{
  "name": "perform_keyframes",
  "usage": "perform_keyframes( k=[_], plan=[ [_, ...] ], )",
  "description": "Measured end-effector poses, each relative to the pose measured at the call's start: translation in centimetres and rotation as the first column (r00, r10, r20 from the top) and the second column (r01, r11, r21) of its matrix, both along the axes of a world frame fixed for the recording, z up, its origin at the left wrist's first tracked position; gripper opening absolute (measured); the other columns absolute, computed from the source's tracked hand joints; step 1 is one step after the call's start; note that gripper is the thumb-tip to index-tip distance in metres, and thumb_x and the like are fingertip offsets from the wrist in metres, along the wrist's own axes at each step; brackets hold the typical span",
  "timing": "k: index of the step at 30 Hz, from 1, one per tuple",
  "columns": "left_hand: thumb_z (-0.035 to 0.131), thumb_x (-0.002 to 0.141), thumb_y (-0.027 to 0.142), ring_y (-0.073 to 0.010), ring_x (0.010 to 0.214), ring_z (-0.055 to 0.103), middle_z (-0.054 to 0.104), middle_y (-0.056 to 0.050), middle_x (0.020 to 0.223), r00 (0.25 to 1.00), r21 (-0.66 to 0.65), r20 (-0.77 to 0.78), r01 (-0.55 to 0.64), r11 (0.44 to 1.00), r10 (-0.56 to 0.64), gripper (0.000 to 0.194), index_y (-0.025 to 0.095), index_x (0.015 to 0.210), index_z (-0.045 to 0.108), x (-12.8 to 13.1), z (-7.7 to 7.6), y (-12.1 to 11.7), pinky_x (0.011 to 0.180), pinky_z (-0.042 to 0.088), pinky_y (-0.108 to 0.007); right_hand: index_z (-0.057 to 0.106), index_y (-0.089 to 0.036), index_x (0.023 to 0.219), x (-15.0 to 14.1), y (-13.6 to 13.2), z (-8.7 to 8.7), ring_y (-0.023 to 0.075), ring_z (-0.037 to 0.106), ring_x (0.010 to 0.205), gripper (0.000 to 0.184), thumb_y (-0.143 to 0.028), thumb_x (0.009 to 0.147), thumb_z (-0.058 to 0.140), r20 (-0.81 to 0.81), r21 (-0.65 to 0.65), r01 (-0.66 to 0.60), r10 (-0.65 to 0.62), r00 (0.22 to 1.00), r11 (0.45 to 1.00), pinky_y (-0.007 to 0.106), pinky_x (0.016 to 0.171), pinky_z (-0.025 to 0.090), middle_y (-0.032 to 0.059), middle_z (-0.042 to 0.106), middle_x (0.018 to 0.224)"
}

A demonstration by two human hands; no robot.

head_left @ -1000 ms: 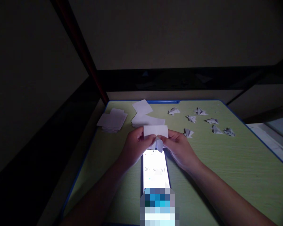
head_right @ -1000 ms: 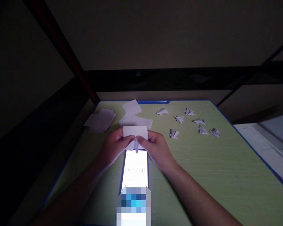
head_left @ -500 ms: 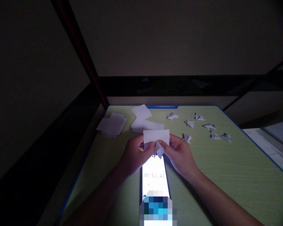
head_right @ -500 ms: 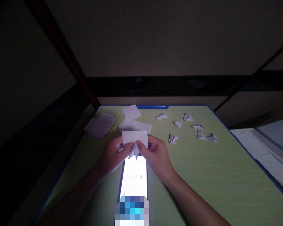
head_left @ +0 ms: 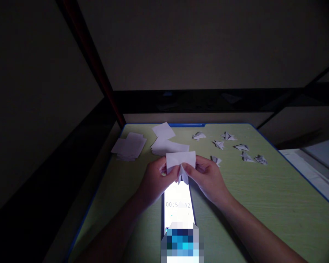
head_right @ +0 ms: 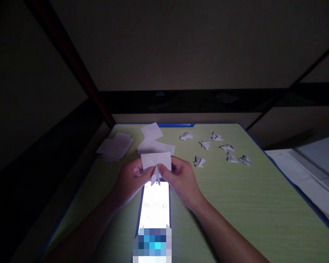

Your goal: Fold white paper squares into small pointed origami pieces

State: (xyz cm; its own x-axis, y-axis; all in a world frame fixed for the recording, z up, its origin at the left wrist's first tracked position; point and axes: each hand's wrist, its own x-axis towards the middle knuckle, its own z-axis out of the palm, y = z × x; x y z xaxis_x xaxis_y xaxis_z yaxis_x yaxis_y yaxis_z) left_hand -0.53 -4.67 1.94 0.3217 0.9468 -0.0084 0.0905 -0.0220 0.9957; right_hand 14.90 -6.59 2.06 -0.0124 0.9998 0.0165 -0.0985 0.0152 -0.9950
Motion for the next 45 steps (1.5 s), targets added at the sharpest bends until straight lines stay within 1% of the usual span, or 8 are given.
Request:
perform_keyframes(
  k=[8, 17, 20, 25, 29, 35, 40, 45],
  plan=[
    [0.063, 0.078, 0.023, -0.0170, 0.070, 0.065, 0.069, -0.006, 0.078, 0.999, 0.031, -0.012, -0.046, 0.998, 0.046, 0.015, 0.012, 0.089, 0.065, 0.1, -0.1, 0.0, 0.061, 0.051, -0.024, 0.072, -0.017, 0.080, 0.3, 0.1, -0.6, 0.0114, 0.056, 0.059, 0.023, -0.039, 0.083, 0.066, -0.105, -0.007, -0.103, 0.101, 0.989, 0.995, 0.024, 0.056, 0.042, 0.0003, 0.067, 0.068],
    [0.064, 0.075, 0.023, -0.0201, 0.075, 0.066, 0.069, -0.007, 0.078, 0.992, 0.102, -0.107, -0.059, 0.993, 0.070, 0.015, 0.012, 0.086, 0.064, -0.1, -0.4, 0.2, 0.065, 0.052, -0.027, 0.073, -0.019, 0.087, 0.3, 0.1, 0.1, 0.0134, 0.063, 0.067, 0.020, -0.035, 0.075, 0.075, -0.194, -0.064, -0.191, 0.176, 0.965, 0.979, 0.027, 0.064, 0.049, 0.0026, 0.072, 0.077],
    [0.063, 0.075, 0.024, -0.0197, 0.074, 0.066, 0.069, -0.008, 0.079, 0.990, 0.116, -0.110, -0.072, 0.991, 0.085, 0.016, 0.012, 0.085, 0.063, -0.1, -0.6, 0.2, 0.064, 0.051, -0.026, 0.073, -0.019, 0.086, 0.3, 0.1, 0.0, 0.0123, 0.063, 0.067, 0.020, -0.032, 0.072, 0.079, -0.219, -0.066, -0.187, 0.168, 0.961, 0.980, 0.026, 0.065, 0.048, 0.0016, 0.072, 0.077],
    [0.061, 0.076, 0.025, -0.0185, 0.069, 0.065, 0.067, -0.006, 0.072, 0.992, 0.130, -0.114, -0.044, 0.991, 0.060, 0.013, 0.012, 0.078, 0.062, -0.1, -0.7, 0.3, 0.059, 0.050, -0.025, 0.071, -0.018, 0.086, 0.4, 0.0, -0.1, 0.0107, 0.061, 0.067, 0.020, -0.036, 0.076, 0.074, -0.270, -0.085, -0.215, 0.185, 0.945, 0.973, 0.024, 0.064, 0.046, 0.0010, 0.070, 0.078],
    [0.062, 0.075, 0.025, -0.0175, 0.068, 0.064, 0.068, -0.006, 0.073, 0.988, 0.149, -0.129, -0.061, 0.987, 0.080, 0.012, 0.013, 0.076, 0.061, -0.1, -0.7, 0.3, 0.059, 0.049, -0.024, 0.067, -0.017, 0.082, 0.4, -0.1, 0.0, 0.0099, 0.059, 0.064, 0.023, -0.034, 0.071, 0.079, -0.269, -0.125, -0.194, 0.155, 0.951, 0.973, 0.023, 0.061, 0.045, -0.0013, 0.067, 0.073],
    [0.059, 0.078, 0.025, -0.0175, 0.074, 0.064, 0.068, -0.007, 0.080, 1.000, 0.002, 0.010, -0.016, 1.000, 0.016, 0.018, 0.011, 0.088, 0.063, -0.1, 0.3, 0.1, 0.062, 0.049, -0.024, 0.065, -0.016, 0.082, 0.2, -0.1, 0.2, 0.0115, 0.061, 0.067, 0.026, -0.031, 0.067, 0.081, -0.220, -0.134, -0.141, 0.110, 0.969, 0.981, 0.025, 0.065, 0.049, -0.0018, 0.067, 0.073],
    [0.058, 0.082, 0.031, -0.0112, 0.061, 0.055, 0.061, -0.001, 0.067, 0.996, -0.049, 0.089, 0.020, 0.999, -0.016, 0.019, 0.011, 0.081, 0.061, -0.5, 0.9, 0.1, 0.054, 0.043, -0.020, 0.065, -0.017, 0.082, 0.1, -0.1, 0.4, 0.0116, 0.062, 0.063, 0.024, -0.023, 0.065, 0.080, -0.234, -0.107, -0.104, 0.077, 0.969, 0.989, 0.025, 0.062, 0.051, -0.0022, 0.068, 0.072],
    [0.066, 0.077, 0.030, -0.0154, 0.074, 0.062, 0.067, -0.007, 0.085, 0.985, -0.150, 0.146, 0.113, 0.982, -0.091, 0.029, 0.010, 0.097, 0.062, -0.5, 1.0, 0.1, 0.063, 0.054, -0.025, 0.067, -0.017, 0.086, 0.2, 0.0, 0.2, 0.0129, 0.064, 0.068, 0.027, -0.020, 0.063, 0.081, -0.198, -0.079, -0.049, 0.033, 0.980, 0.996, 0.026, 0.065, 0.051, -0.0009, 0.071, 0.076]
  ],
)
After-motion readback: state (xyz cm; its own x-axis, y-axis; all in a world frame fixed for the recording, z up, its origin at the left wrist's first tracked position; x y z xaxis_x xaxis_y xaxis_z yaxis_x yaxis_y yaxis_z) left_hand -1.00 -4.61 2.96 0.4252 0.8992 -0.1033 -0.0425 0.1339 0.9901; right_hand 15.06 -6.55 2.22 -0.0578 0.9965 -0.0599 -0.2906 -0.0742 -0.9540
